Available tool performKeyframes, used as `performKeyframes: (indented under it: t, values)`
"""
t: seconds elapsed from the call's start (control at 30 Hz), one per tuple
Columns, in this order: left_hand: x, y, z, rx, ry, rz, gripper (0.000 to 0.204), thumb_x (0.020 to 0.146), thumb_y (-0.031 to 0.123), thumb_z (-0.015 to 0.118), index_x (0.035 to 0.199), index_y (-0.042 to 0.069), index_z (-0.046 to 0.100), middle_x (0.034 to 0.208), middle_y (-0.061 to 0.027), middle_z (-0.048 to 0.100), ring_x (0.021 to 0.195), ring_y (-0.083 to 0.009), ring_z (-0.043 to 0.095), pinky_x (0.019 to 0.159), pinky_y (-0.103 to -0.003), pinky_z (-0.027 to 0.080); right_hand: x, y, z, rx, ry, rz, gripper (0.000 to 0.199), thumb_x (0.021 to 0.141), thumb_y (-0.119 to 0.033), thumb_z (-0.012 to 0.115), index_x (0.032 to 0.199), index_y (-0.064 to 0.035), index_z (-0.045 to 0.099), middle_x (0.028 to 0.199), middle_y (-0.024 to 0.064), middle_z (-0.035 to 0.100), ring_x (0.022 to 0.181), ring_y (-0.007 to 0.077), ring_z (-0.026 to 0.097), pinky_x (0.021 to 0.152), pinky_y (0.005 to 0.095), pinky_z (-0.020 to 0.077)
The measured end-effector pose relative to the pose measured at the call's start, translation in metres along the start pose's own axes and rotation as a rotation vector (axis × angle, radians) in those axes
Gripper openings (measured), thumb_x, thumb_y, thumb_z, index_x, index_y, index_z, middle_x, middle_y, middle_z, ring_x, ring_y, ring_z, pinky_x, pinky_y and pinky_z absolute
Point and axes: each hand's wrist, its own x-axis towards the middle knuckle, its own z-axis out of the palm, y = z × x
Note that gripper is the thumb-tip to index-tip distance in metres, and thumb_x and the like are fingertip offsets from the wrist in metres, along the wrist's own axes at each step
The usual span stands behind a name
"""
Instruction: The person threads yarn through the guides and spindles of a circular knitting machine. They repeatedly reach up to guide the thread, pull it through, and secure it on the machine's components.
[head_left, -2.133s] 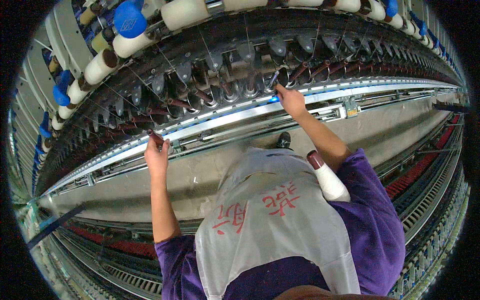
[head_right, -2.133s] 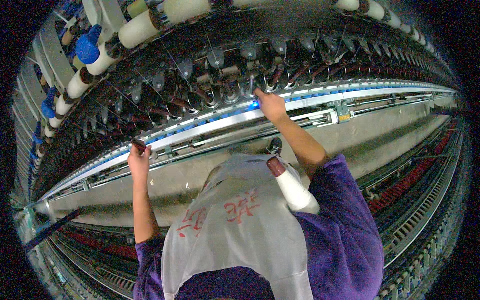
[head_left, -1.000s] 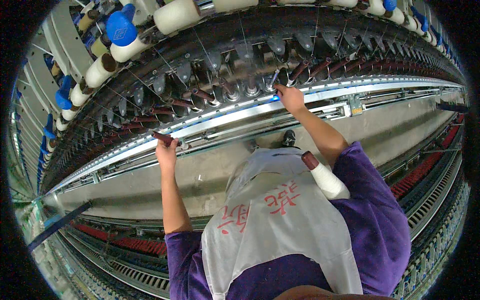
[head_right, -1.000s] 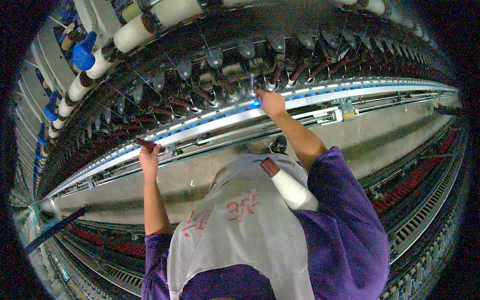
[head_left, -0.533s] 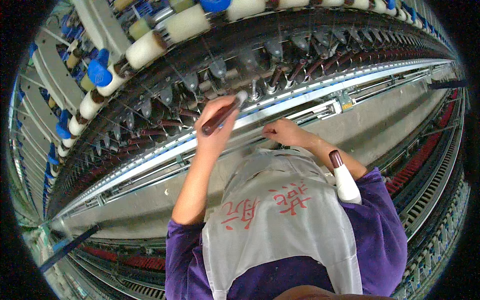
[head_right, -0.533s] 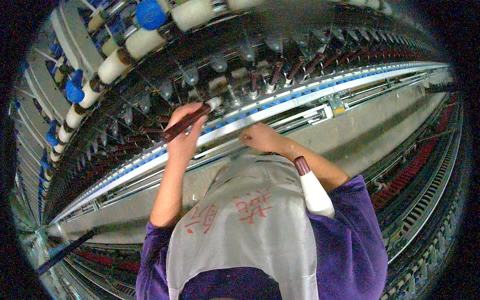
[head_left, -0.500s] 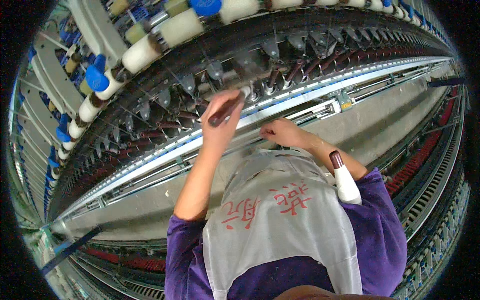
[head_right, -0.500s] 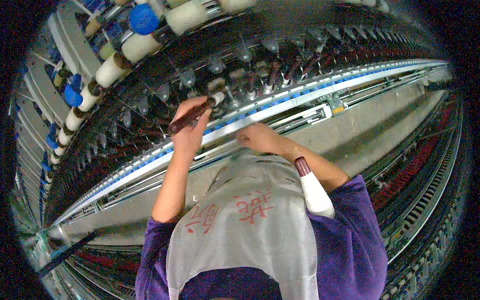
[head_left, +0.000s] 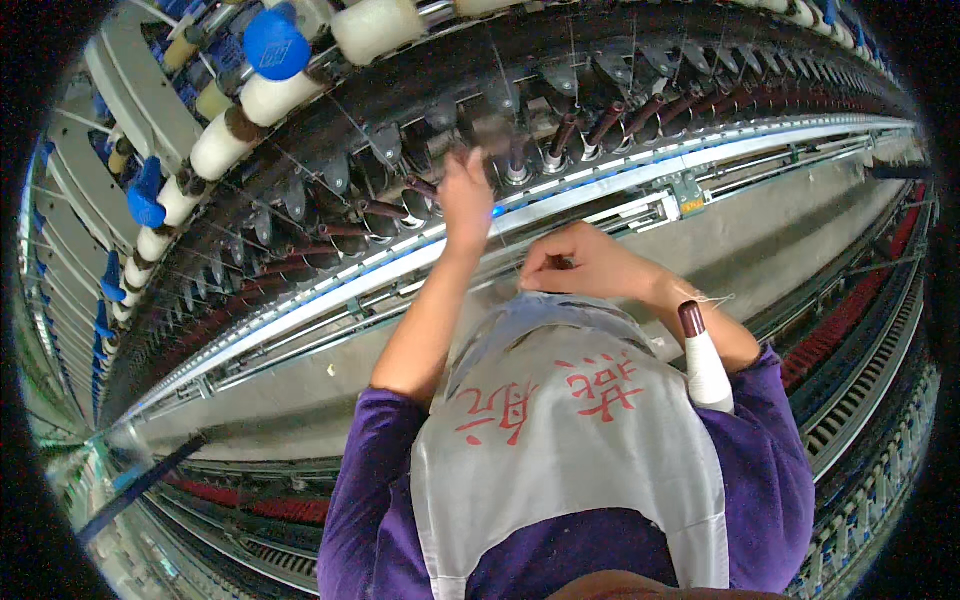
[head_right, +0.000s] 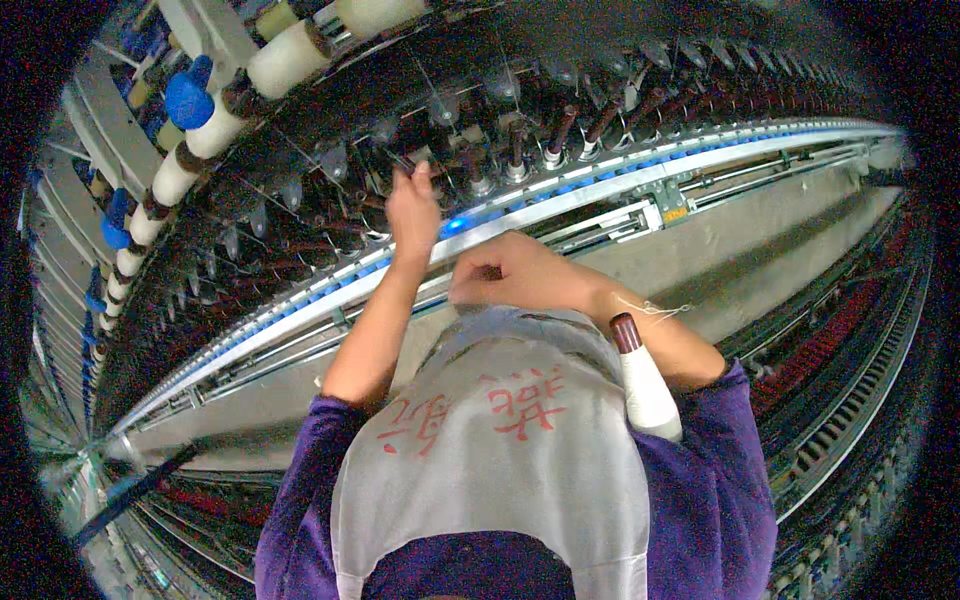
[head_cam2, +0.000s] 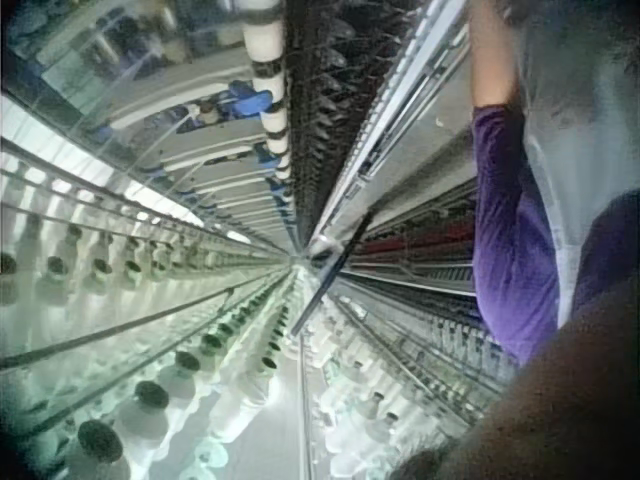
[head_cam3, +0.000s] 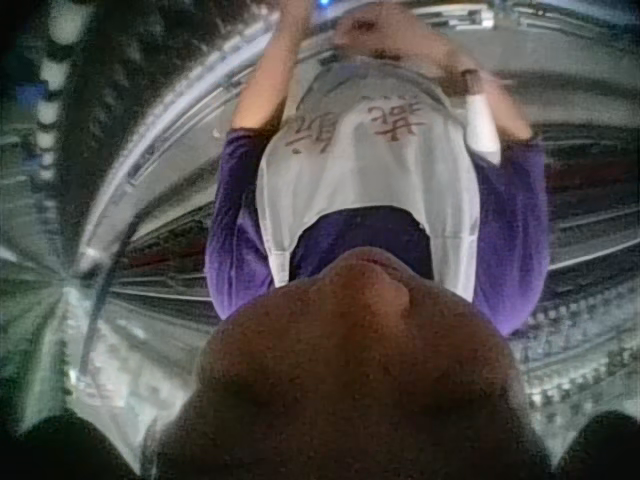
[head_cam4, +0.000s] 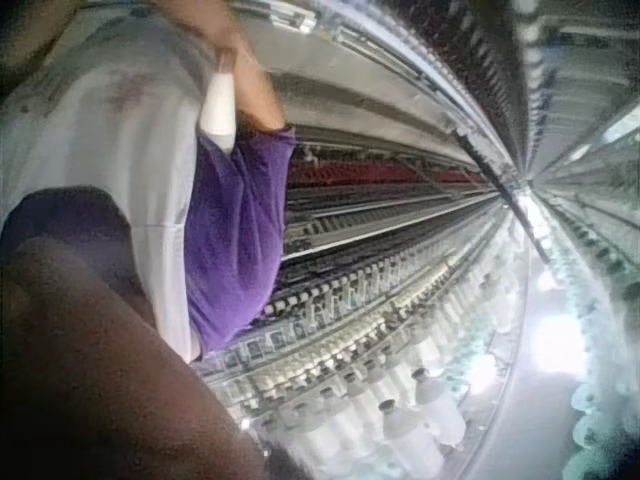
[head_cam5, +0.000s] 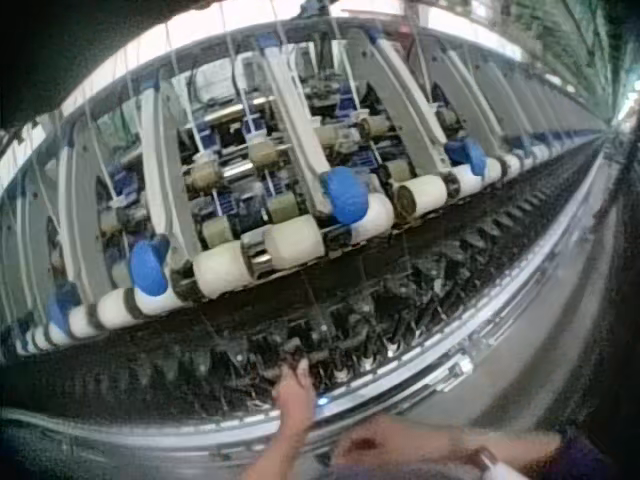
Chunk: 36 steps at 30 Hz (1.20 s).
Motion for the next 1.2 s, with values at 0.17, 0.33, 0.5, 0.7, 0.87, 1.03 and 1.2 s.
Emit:
performKeyframes:
  t: [0.17, 0.33, 0.5, 0.7, 0.87, 1.03, 1.2]
  values:
    - [-0.013, -0.054, 0.032, 0.101, -0.085, -0.076, 0.033, 0.090, 0.030, 0.048, 0.096, -0.002, 0.050, 0.069, -0.0276, 0.059, 0.066, -0.0451, 0.058, 0.061, -0.051, 0.045, -0.001, -0.052, -0.031, 0.190, -0.090, -0.220, 0.007, 0.077, -0.007, 0.067, 0.079, -0.0002, 0.067, 0.075, 0.0053, 0.065, 0.069, 0.0093, 0.058, 0.061, 0.0243, 0.0449]
    - [-0.051, -0.142, 0.045, 0.038, -0.334, 0.014, 0.028, 0.087, 0.023, 0.053, 0.087, -0.004, 0.054, 0.064, -0.0263, 0.059, 0.056, -0.0374, 0.060, 0.052, -0.042, 0.051, 0.027, -0.080, -0.036, 0.133, 0.047, -0.208, 0.006, 0.074, -0.005, 0.068, 0.075, -0.0007, 0.065, 0.072, 0.0068, 0.065, 0.063, 0.0113, 0.054, 0.055, 0.0250, 0.0414]
    - [-0.058, -0.207, 0.104, -0.920, -0.291, -0.782, 0.027, 0.087, 0.021, 0.052, 0.080, -0.005, 0.055, 0.065, -0.0176, 0.061, 0.052, -0.0252, 0.061, 0.045, -0.033, 0.052, 0.073, -0.100, -0.029, 0.073, 0.211, -0.200, 0.008, 0.082, -0.010, 0.062, 0.084, -0.0031, 0.066, 0.077, 0.0005, 0.064, 0.062, 0.0024, 0.051, 0.055, 0.0165, 0.0396]
    - [-0.072, -0.278, 0.122, -0.581, -0.391, -0.992, 0.034, 0.091, 0.024, 0.047, 0.074, -0.005, 0.055, 0.057, -0.0143, 0.059, 0.042, -0.0225, 0.056, 0.039, -0.032, 0.047, 0.108, -0.101, -0.026, -0.125, 0.502, -0.065, 0.014, 0.082, -0.017, 0.062, 0.082, -0.0029, 0.062, 0.077, -0.0004, 0.062, 0.050, 0.0015, 0.030, 0.045, 0.0187, 0.0224]
    - [-0.115, -0.305, 0.105, -0.794, -0.491, -0.746, 0.036, 0.089, 0.018, 0.047, 0.060, 0.000, 0.057, 0.051, -0.0108, 0.056, 0.039, -0.0196, 0.053, 0.039, -0.033, 0.043, 0.080, -0.044, -0.038, -0.261, 0.641, -0.112, 0.015, 0.085, -0.017, 0.062, 0.080, -0.0038, 0.063, 0.061, -0.0100, 0.048, 0.053, -0.0007, 0.033, 0.048, 0.0170, 0.0244]
    - [-0.162, -0.359, 0.080, -0.379, -0.459, -0.652, 0.030, 0.087, 0.025, 0.055, 0.066, 0.004, 0.055, 0.050, -0.0086, 0.052, 0.036, -0.0184, 0.046, 0.034, -0.034, 0.037, 0.071, 0.027, 0.013, -0.800, 0.477, 0.288, 0.010, 0.088, -0.014, 0.055, 0.086, -0.0045, 0.058, 0.078, 0.0126, 0.061, 0.070, 0.0230, 0.060, 0.062, 0.0288, 0.0458]
    - [-0.199, -0.465, 0.018, 0.292, -0.636, -0.290, 0.018, 0.078, 0.024, 0.059, 0.077, 0.006, 0.062, 0.071, -0.0105, 0.062, 0.066, -0.0237, 0.060, 0.055, -0.037, 0.048, 0.086, -0.077, -0.012, -1.284, 0.176, -0.121, 0.007, 0.075, -0.008, 0.062, 0.081, -0.0060, 0.065, 0.080, 0.0112, 0.063, 0.070, 0.0282, 0.061, 0.064, 0.0361, 0.0491]
